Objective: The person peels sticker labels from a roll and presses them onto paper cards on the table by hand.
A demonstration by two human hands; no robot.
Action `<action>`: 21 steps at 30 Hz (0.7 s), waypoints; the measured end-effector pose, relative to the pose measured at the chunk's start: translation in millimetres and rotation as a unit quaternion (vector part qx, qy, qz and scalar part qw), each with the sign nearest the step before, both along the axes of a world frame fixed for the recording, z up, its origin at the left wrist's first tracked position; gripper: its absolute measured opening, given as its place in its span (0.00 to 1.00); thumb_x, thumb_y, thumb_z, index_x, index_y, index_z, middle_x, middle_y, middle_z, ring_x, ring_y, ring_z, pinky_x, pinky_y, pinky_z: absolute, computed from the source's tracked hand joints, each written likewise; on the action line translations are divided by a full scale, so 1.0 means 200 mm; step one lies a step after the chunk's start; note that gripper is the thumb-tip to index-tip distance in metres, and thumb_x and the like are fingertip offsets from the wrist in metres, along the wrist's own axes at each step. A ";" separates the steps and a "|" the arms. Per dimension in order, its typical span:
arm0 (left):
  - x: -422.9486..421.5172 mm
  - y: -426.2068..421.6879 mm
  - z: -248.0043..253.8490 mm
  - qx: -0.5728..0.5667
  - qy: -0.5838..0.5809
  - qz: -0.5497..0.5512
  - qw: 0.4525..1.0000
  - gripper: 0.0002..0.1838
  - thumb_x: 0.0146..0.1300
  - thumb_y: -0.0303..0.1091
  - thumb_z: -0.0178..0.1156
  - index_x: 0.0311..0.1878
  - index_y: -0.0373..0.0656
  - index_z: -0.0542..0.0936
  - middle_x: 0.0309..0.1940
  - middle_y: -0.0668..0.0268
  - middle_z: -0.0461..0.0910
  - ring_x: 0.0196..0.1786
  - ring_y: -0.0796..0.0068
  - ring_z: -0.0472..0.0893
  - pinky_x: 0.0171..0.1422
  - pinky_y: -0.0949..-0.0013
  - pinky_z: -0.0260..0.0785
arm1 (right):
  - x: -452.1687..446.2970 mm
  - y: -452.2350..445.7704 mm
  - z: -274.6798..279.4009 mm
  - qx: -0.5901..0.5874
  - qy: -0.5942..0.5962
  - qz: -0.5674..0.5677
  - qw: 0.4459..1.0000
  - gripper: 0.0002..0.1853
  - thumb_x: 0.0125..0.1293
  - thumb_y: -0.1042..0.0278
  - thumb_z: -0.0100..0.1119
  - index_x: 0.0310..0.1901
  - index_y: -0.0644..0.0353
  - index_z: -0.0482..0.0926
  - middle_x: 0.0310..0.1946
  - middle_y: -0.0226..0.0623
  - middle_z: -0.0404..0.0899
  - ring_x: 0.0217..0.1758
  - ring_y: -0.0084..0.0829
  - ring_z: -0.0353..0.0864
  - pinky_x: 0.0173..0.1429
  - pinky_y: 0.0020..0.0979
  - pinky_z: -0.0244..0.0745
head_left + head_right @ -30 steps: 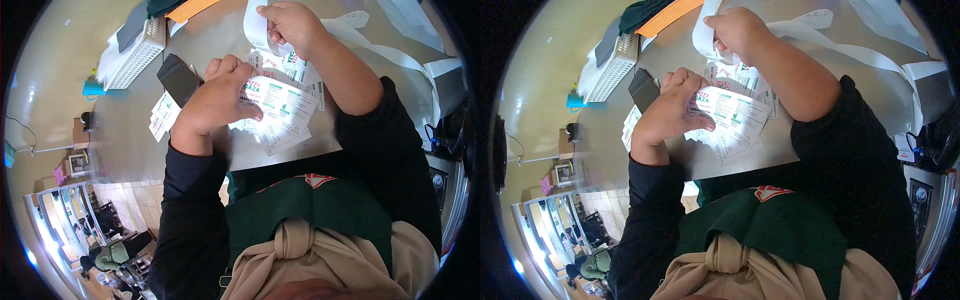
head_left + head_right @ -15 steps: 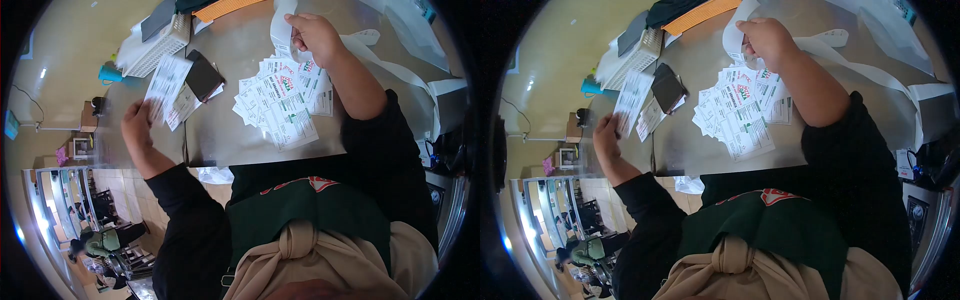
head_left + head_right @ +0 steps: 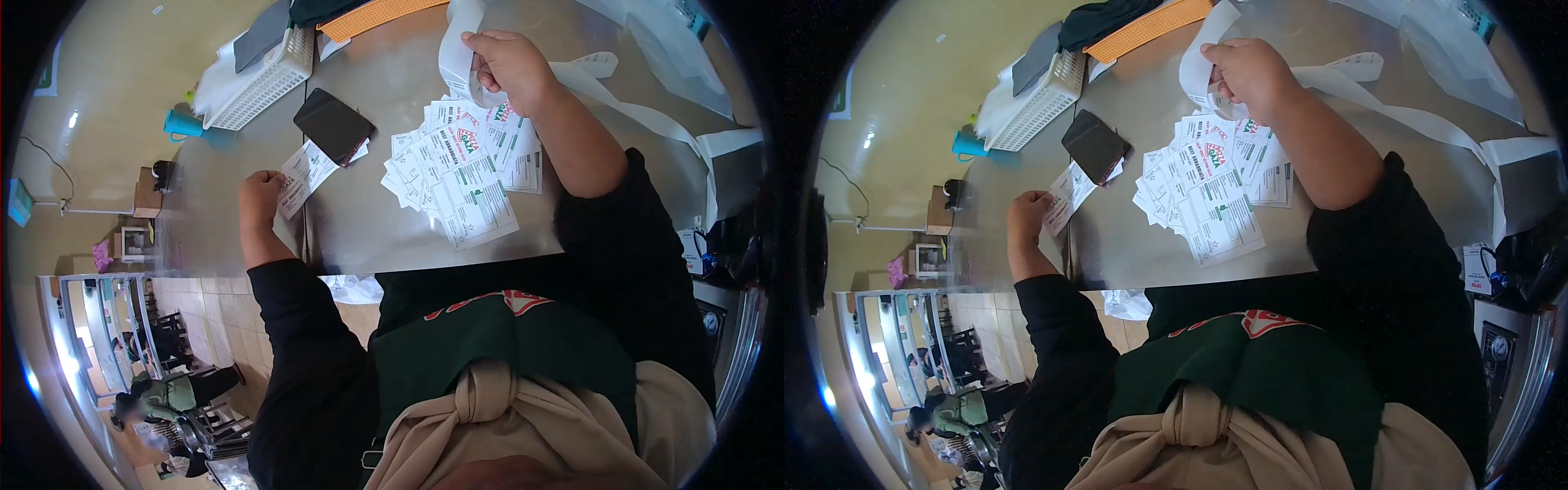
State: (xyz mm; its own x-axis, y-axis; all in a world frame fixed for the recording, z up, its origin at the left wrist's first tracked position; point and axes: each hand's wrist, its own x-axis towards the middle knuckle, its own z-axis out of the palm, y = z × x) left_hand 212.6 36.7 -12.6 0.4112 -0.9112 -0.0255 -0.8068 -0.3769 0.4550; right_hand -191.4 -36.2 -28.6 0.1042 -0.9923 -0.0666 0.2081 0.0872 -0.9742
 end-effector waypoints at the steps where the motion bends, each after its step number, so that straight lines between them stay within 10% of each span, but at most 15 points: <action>1: -0.08 0.01 0.03 -0.007 -0.149 0.012 0.989 0.14 0.58 0.35 0.61 0.44 0.37 0.82 0.33 0.59 0.83 0.34 0.71 0.80 0.41 0.70 0.70 | 0.01 0.00 0.01 0.004 -0.001 -0.002 1.000 0.14 0.68 0.61 0.53 0.32 0.66 0.75 0.25 0.37 0.75 0.17 0.20 0.63 0.22 0.23 0.60; 3: -0.25 0.04 0.10 -0.023 -0.433 0.035 0.900 0.17 0.59 0.37 0.61 0.48 0.37 0.81 0.38 0.59 0.83 0.41 0.72 0.80 0.47 0.71 0.69 | 0.01 0.02 0.02 0.010 -0.023 0.029 0.999 0.15 0.68 0.62 0.52 0.34 0.68 0.75 0.26 0.39 0.76 0.16 0.20 0.63 0.20 0.23 0.58; 5: -0.40 0.00 0.21 -0.066 -0.352 -0.036 0.933 0.20 0.59 0.40 0.62 0.51 0.38 0.79 0.47 0.57 0.81 0.50 0.70 0.78 0.56 0.72 0.65 | 0.02 0.03 0.02 0.016 -0.034 0.060 0.997 0.15 0.69 0.62 0.50 0.36 0.69 0.74 0.27 0.41 0.77 0.15 0.20 0.62 0.18 0.23 0.57; 7: -0.60 -0.05 0.28 -0.114 -0.010 -0.121 0.986 0.18 0.61 0.38 0.62 0.50 0.37 0.79 0.47 0.59 0.80 0.52 0.70 0.76 0.59 0.73 0.63 | 0.03 0.03 0.02 0.021 -0.031 0.092 0.995 0.15 0.70 0.62 0.49 0.38 0.70 0.74 0.28 0.43 0.77 0.14 0.20 0.61 0.16 0.23 0.55; 11: -0.99 -0.09 0.24 -0.094 0.349 -0.280 0.889 0.22 0.63 0.23 0.57 0.60 0.33 0.66 0.41 0.62 0.79 0.45 0.74 0.77 0.55 0.73 0.67 | 0.02 0.04 0.04 0.049 -0.079 0.116 0.989 0.15 0.70 0.62 0.49 0.37 0.69 0.73 0.26 0.44 0.76 0.13 0.20 0.60 0.16 0.23 0.54; 21: -1.16 -0.09 0.01 -0.223 0.360 -0.340 0.840 0.24 0.55 0.20 0.65 0.55 0.38 0.69 0.34 0.65 0.77 0.41 0.77 0.76 0.48 0.75 0.68 | 0.03 0.04 0.04 0.084 -0.127 0.077 0.985 0.14 0.70 0.62 0.47 0.32 0.65 0.71 0.15 0.36 0.67 0.10 0.22 0.57 0.15 0.27 0.51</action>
